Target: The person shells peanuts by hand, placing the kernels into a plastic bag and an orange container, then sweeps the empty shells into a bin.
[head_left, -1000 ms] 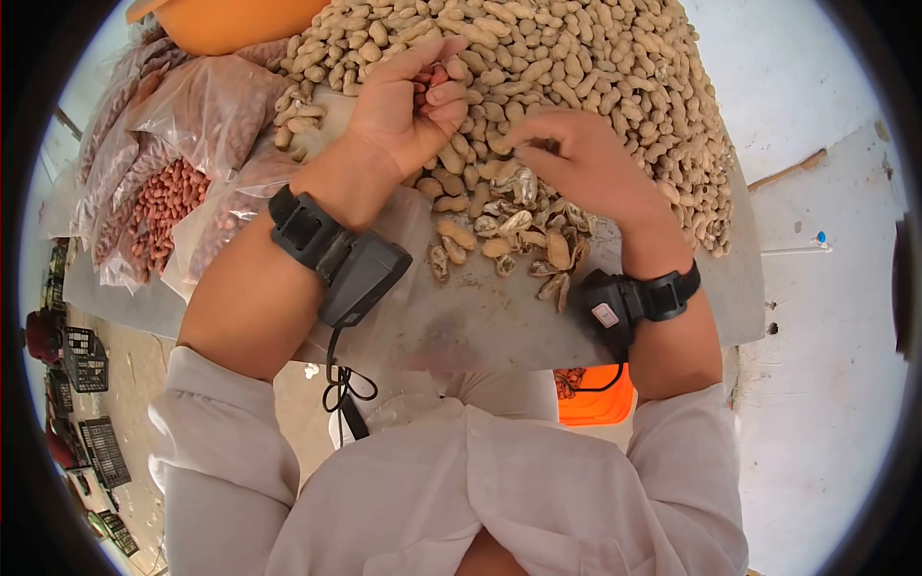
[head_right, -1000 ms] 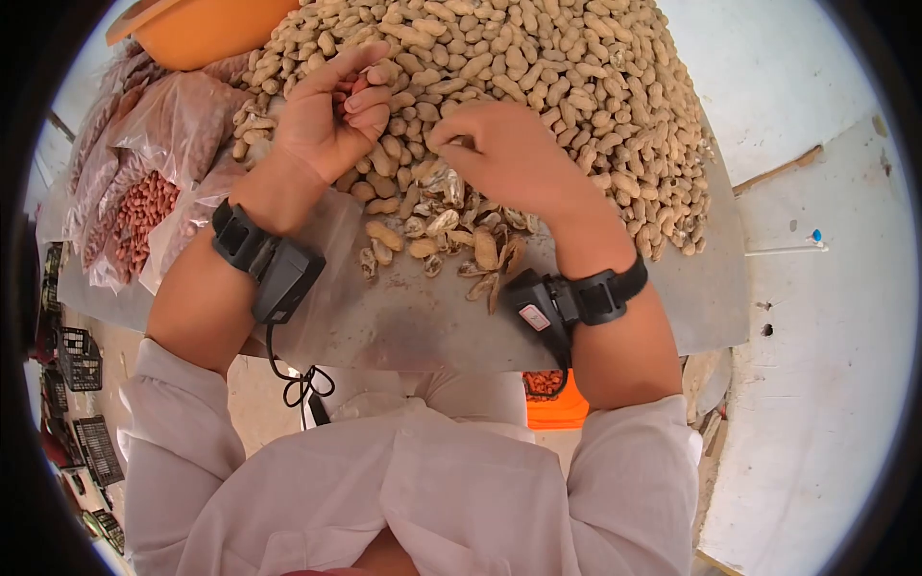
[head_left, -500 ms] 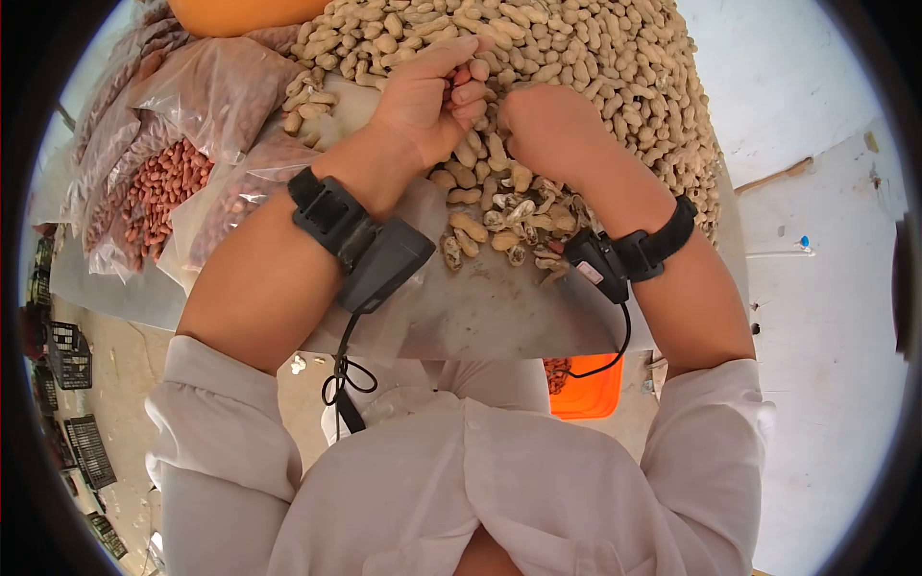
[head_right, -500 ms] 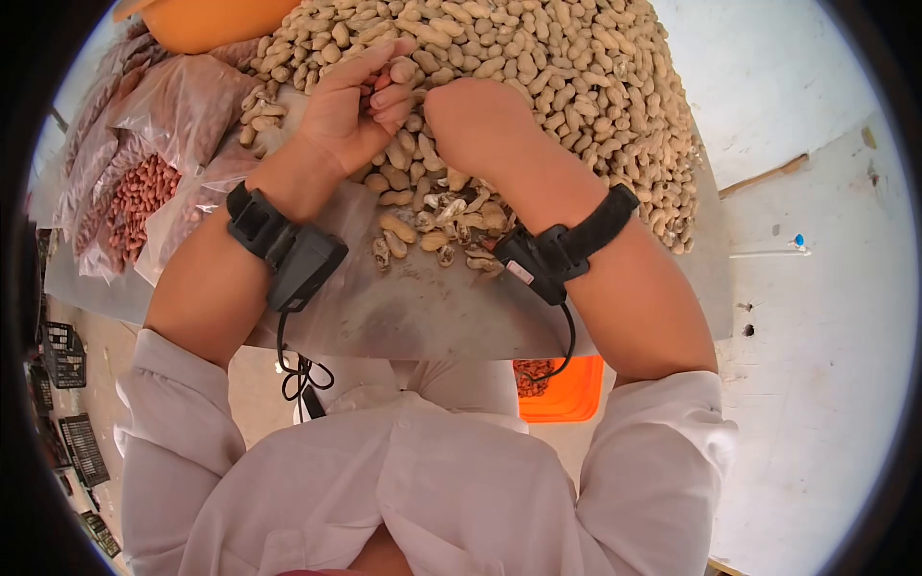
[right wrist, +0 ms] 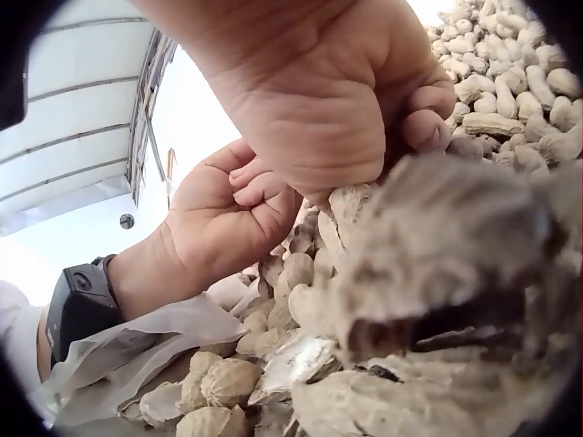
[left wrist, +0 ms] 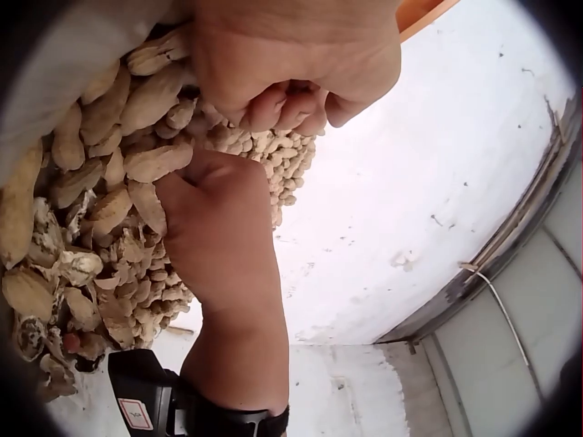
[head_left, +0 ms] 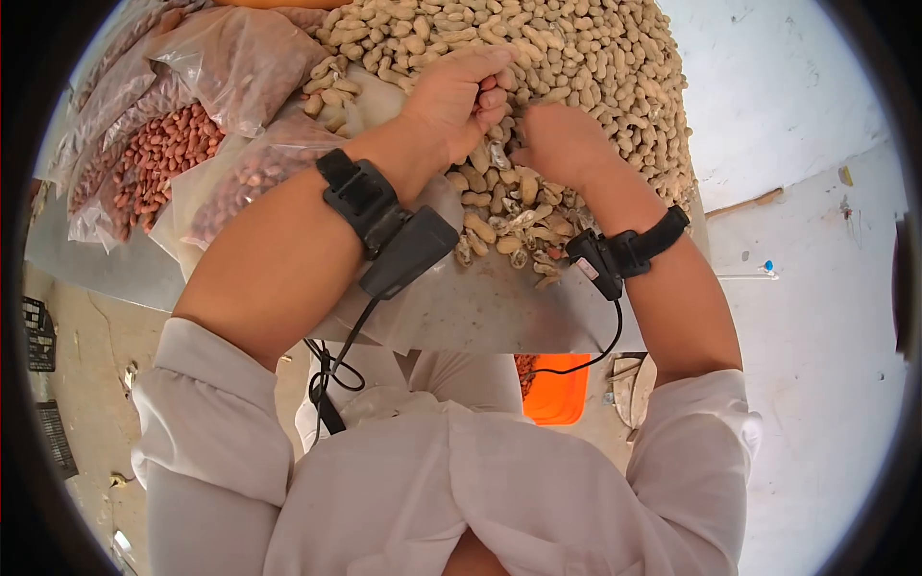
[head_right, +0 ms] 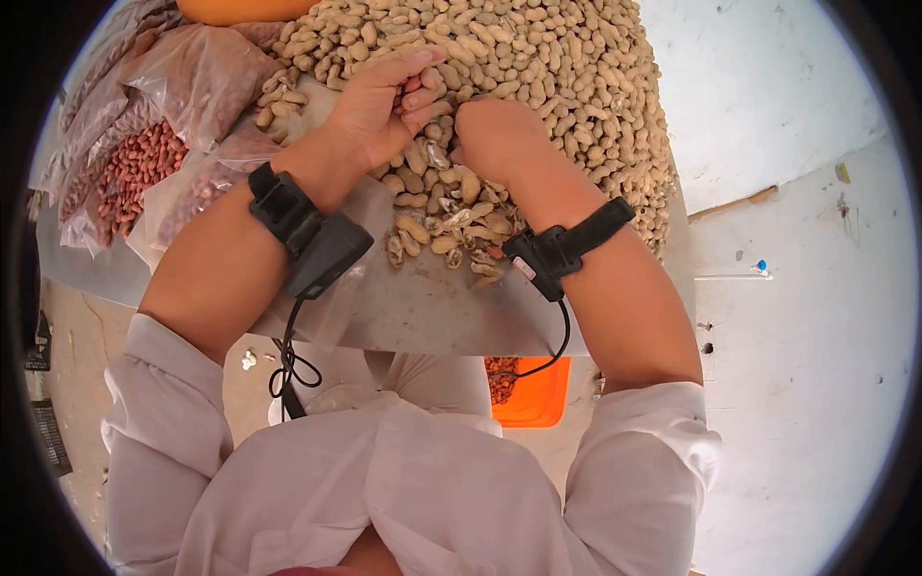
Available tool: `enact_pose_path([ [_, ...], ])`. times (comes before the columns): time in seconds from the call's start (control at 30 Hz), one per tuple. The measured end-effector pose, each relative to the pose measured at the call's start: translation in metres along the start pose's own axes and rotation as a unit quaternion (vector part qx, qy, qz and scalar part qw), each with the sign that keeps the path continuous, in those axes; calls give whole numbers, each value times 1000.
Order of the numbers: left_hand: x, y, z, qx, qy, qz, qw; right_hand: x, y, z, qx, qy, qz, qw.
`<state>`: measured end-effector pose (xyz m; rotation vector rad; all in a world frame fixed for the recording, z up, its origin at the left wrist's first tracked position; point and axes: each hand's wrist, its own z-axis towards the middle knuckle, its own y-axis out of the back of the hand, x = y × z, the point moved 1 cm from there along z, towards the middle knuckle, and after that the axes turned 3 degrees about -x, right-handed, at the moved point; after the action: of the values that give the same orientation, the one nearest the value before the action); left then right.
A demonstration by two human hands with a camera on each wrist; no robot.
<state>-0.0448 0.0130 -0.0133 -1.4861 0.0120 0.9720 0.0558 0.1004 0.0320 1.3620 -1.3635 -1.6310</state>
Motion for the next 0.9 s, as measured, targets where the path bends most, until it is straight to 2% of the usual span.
enact_pose_path([
  [0.13,0,-1,-1,-4,-13,10,1000,2,2,2,28,-16,8,999],
  [0.23,-1,1,0,-4,-11,2,1000,-4,-7,3,-24,-5,43,999],
  [0.33,-1,0,-2,-8,-17,25,1000,-13,11,-11,-15,-21,107,994],
  [0.43,1,-2,-4,-1,-12,104,995,-36,9,-20,-76,-40,251,964],
  [0.47,2,-3,-4,3,2,111,994,-38,7,-23,-94,-40,372,923],
  [0.53,4,-5,-5,13,29,125,992,-41,3,-33,-127,-35,594,794],
  [0.63,7,-15,-12,5,29,160,987,-36,1,-39,-186,-49,785,589],
  [0.73,11,-20,-15,37,20,168,985,-36,-9,-34,-174,-15,833,526],
  [0.77,11,-20,-15,62,18,183,981,-31,-12,-32,-189,-3,826,532],
  [0.87,14,-23,-17,40,23,216,975,-32,-30,-27,-205,40,790,577],
  [0.9,14,-26,-18,40,22,231,972,-31,-32,-26,-192,64,802,561],
])
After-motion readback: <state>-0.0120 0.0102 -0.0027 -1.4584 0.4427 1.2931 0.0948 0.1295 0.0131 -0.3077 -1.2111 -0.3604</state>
